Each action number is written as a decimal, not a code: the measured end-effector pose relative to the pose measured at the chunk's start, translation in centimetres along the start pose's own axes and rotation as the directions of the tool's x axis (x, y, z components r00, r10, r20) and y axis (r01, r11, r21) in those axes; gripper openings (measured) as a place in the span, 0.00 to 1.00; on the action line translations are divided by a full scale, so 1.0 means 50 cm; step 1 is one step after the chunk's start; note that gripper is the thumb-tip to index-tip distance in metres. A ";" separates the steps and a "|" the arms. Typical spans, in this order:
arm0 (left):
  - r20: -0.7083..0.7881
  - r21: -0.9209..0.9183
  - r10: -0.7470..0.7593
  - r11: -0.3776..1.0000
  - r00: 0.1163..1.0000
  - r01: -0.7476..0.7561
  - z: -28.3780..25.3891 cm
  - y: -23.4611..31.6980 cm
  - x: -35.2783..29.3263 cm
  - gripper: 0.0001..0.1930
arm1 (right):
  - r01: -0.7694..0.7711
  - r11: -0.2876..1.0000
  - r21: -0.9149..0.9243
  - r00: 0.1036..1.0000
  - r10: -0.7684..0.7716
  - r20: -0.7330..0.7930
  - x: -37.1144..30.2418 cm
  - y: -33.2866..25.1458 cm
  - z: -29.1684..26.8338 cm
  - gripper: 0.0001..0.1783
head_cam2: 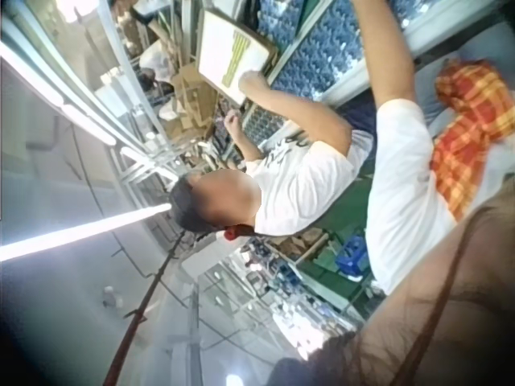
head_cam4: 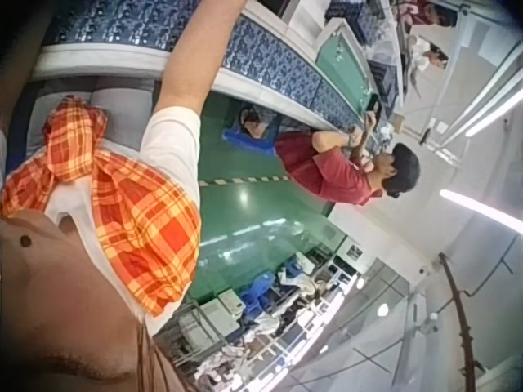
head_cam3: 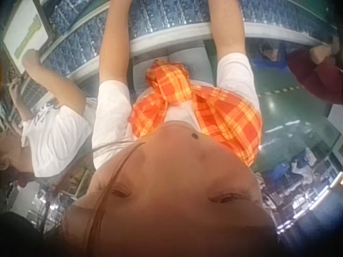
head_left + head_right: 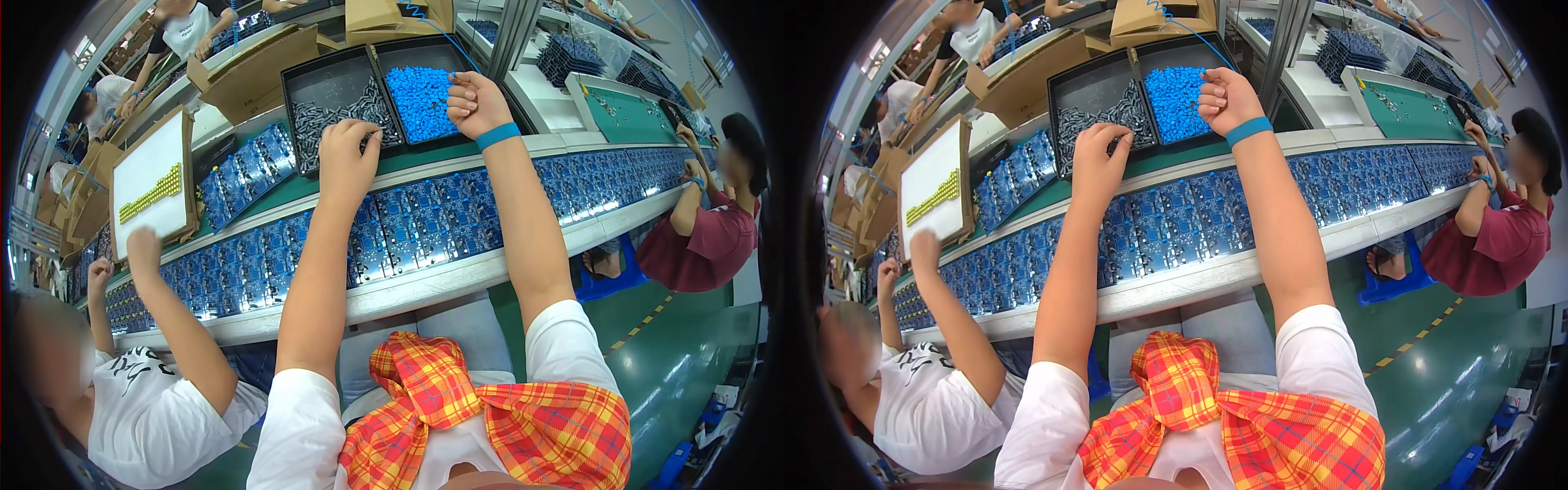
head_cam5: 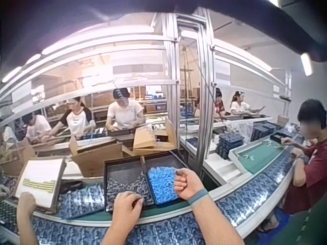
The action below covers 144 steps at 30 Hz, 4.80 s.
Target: Manually inserting small electronic components into circuit board slots on a production assembly line.
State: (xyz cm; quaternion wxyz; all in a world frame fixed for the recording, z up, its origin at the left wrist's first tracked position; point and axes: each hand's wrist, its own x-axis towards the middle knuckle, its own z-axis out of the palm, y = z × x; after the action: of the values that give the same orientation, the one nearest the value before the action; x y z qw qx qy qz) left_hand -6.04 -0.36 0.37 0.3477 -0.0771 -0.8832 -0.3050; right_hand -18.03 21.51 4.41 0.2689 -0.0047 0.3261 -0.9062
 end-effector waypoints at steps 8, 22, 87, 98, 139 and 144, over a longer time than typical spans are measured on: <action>-0.040 -0.027 0.015 1.000 0.999 -0.016 0.003 -0.006 0.002 0.05 | 0.017 1.000 -0.004 1.000 -0.017 0.011 0.013 0.006 -0.009 0.06; 0.381 -0.841 -0.167 -0.470 0.910 0.266 -0.059 0.045 0.031 0.08 | 0.411 0.872 -0.267 0.872 -0.461 -0.166 0.049 0.041 -0.025 0.08; 0.727 -0.562 -0.024 0.555 0.686 0.614 0.060 0.174 -0.067 0.09 | 0.549 0.595 -0.588 0.684 -0.724 -0.094 -0.517 0.145 -0.173 0.10; 0.645 -0.392 -0.212 0.733 0.734 0.556 0.066 0.177 -0.050 0.09 | 0.298 -0.275 -0.914 0.503 -0.768 0.395 -0.477 0.176 -0.198 0.12; 0.410 -0.124 0.408 0.911 0.816 -0.393 0.204 0.215 -0.023 0.04 | 0.358 -0.259 -0.897 0.596 -0.676 0.433 -0.505 0.160 -0.186 0.10; 0.381 -0.161 0.412 0.911 0.827 -0.380 0.209 0.205 -0.029 0.05 | 0.094 -0.034 -0.995 0.488 -0.869 0.076 -0.532 0.106 -0.222 0.06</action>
State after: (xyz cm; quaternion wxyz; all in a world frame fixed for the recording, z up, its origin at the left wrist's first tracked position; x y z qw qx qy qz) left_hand -7.34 14.15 -1.60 0.2085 -0.3339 -0.8880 -0.2376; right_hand 5.24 37.68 -3.03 -0.2960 -0.0015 0.8327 -0.4680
